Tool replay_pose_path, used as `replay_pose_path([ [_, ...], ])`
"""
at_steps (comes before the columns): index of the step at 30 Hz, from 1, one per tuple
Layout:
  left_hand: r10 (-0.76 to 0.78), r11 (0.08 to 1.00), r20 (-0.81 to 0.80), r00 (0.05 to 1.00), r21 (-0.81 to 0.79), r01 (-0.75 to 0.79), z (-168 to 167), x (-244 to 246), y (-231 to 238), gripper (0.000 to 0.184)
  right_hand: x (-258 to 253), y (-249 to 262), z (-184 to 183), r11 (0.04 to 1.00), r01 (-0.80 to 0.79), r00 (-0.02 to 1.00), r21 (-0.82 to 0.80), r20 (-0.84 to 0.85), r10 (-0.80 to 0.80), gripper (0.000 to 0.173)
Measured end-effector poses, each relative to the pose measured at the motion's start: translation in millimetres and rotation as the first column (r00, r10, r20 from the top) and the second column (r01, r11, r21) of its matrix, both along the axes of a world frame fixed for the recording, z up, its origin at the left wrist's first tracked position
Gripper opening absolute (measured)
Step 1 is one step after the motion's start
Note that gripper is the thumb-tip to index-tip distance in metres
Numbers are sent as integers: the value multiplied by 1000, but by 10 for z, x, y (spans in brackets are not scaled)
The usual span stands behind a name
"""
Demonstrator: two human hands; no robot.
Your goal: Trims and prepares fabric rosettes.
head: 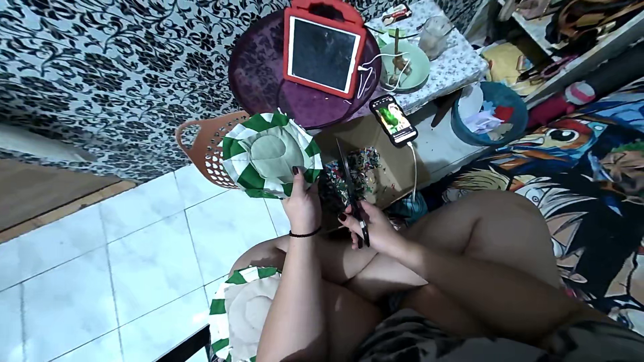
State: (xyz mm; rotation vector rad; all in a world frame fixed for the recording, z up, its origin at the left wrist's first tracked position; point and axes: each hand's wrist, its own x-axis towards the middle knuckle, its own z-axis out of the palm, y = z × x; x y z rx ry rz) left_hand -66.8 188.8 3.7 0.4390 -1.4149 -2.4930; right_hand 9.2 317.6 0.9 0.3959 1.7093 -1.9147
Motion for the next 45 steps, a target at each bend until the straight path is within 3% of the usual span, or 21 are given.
replay_pose_path([
  [3,-14,1000,19,1000,-3,14,-8,6,14,22,50,-35,-22,993,-117,992,25,-52,119,61],
  [8,-22,999,38,999,-48,24,-20,38,63,21,128,-91,-51,992,-125,988,10,-87,125,67],
  [14,17,981,5,1000,-191,-16,-122,38,41,18,177,-138,-21,994,-92,991,-62,-102,86,60],
  [22,22,976,7,1000,-216,-20,-142,50,52,17,172,-136,25,994,-44,997,-99,-72,37,50],
  [30,41,976,0,999,-212,-40,-130,59,85,16,189,-158,-24,990,-13,995,-139,-97,-1,25],
  [36,34,976,23,999,-214,-28,-109,71,105,22,200,-167,-11,988,1,996,-155,-85,-14,24],
  [45,50,978,25,998,-205,-44,-83,74,111,17,186,-160,-1,991,5,998,-134,-63,-13,24],
])
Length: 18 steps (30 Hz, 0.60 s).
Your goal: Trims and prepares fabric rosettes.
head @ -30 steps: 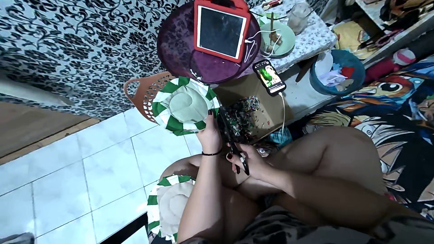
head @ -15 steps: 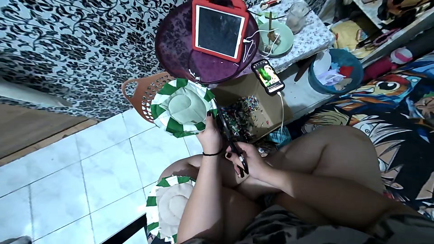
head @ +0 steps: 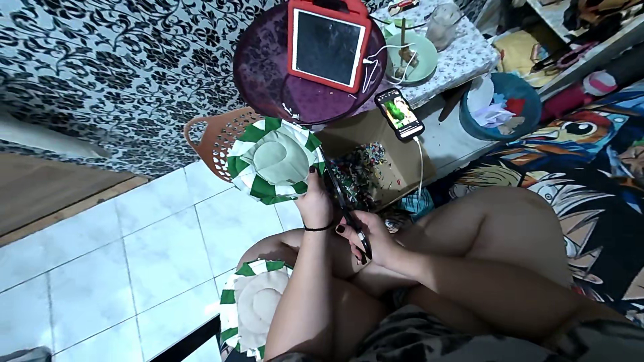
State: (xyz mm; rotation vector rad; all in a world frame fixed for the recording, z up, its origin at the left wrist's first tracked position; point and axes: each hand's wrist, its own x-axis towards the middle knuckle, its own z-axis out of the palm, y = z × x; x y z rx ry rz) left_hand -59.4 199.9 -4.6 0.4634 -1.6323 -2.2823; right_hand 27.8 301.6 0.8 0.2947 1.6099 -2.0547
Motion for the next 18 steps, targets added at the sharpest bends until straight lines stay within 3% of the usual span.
replay_pose_path([
  [8,8,1000,-41,999,31,-7,-76,-19,-9,22,17,-15,-7,1000,1,1000,7,-7,-1,23],
  [12,-2,1000,-13,1000,10,2,-52,-5,-15,18,-5,10,-87,994,-76,996,-72,-54,72,32],
  [18,-50,999,-14,999,-9,50,23,35,-6,14,-152,93,-52,998,-62,997,-13,-54,62,35],
])
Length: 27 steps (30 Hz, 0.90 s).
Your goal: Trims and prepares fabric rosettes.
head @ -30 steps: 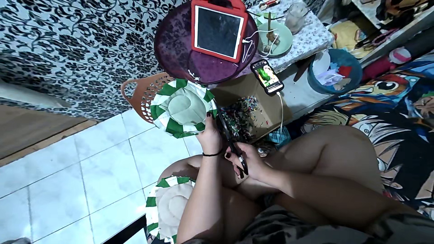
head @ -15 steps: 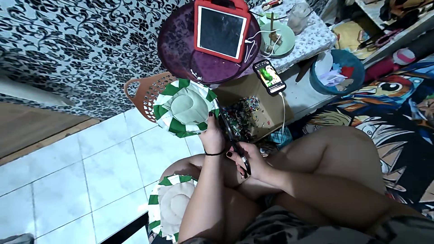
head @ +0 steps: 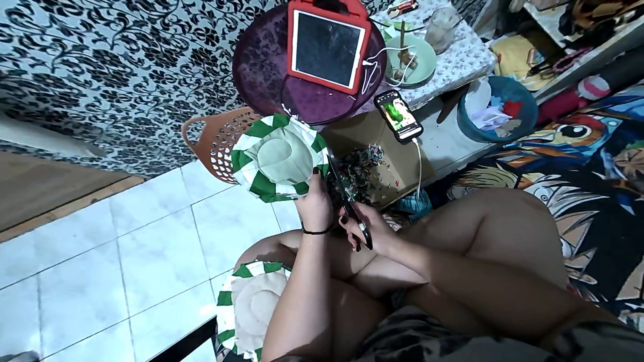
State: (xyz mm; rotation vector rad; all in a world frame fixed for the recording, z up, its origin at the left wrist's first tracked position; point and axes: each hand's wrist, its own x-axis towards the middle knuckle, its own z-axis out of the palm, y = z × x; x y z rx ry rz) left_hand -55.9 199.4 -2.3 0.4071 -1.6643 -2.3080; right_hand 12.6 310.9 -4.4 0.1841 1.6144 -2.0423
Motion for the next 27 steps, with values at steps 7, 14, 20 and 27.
replay_pose_path([
  [7,-21,998,75,997,-65,26,35,53,17,9,-86,51,-31,988,30,998,152,-61,-21,43],
  [14,-45,997,41,998,-61,47,44,57,-19,12,-108,52,-27,980,30,996,194,-88,-13,44],
  [20,-52,996,9,999,-70,52,13,55,-13,16,-105,39,-43,983,46,997,175,-67,-35,42],
  [27,-42,999,31,999,-19,42,-7,37,-7,17,-90,14,-32,985,84,996,151,-53,-77,36],
])
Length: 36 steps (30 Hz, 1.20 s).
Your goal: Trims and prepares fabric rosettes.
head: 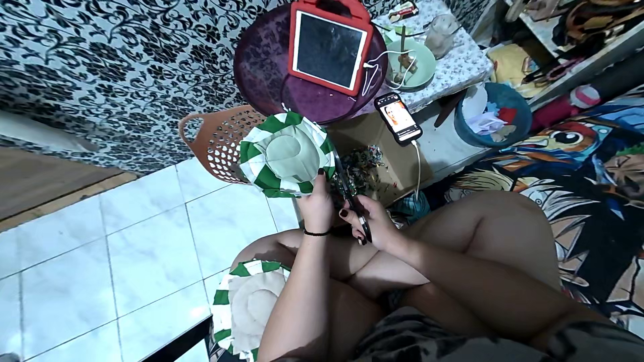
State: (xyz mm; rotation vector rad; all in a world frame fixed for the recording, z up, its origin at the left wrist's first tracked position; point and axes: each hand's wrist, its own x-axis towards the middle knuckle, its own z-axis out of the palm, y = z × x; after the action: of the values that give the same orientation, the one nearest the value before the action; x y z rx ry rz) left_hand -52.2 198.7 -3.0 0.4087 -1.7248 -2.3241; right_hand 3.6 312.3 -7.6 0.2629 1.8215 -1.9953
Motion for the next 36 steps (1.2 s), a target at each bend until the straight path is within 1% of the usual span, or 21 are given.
replay_pose_path([
  [3,0,1000,24,1000,27,-1,11,-16,-3,19,13,-6,14,1000,20,1000,-13,2,-20,32],
  [8,-2,1000,26,1000,24,1,0,-13,12,18,32,-24,34,999,42,999,-26,34,-42,31],
  [16,9,999,36,999,32,-10,8,-8,26,18,47,-37,41,997,70,997,-25,31,-69,29],
  [19,6,999,31,999,48,-7,4,-16,9,18,51,-16,22,998,20,1000,-67,14,-19,28],
  [23,15,997,28,999,79,-17,21,-25,-2,19,44,7,-27,991,-41,999,-126,-16,39,34],
  [30,20,996,22,1000,85,-22,21,-25,-3,20,8,14,-2,997,-46,999,-64,2,46,32],
  [33,19,998,11,1000,60,-19,3,-24,-3,21,10,7,2,999,-24,1000,-29,2,24,32],
  [36,16,999,2,1000,52,-16,1,-23,-4,24,13,1,19,1000,8,1000,-29,19,-7,29],
])
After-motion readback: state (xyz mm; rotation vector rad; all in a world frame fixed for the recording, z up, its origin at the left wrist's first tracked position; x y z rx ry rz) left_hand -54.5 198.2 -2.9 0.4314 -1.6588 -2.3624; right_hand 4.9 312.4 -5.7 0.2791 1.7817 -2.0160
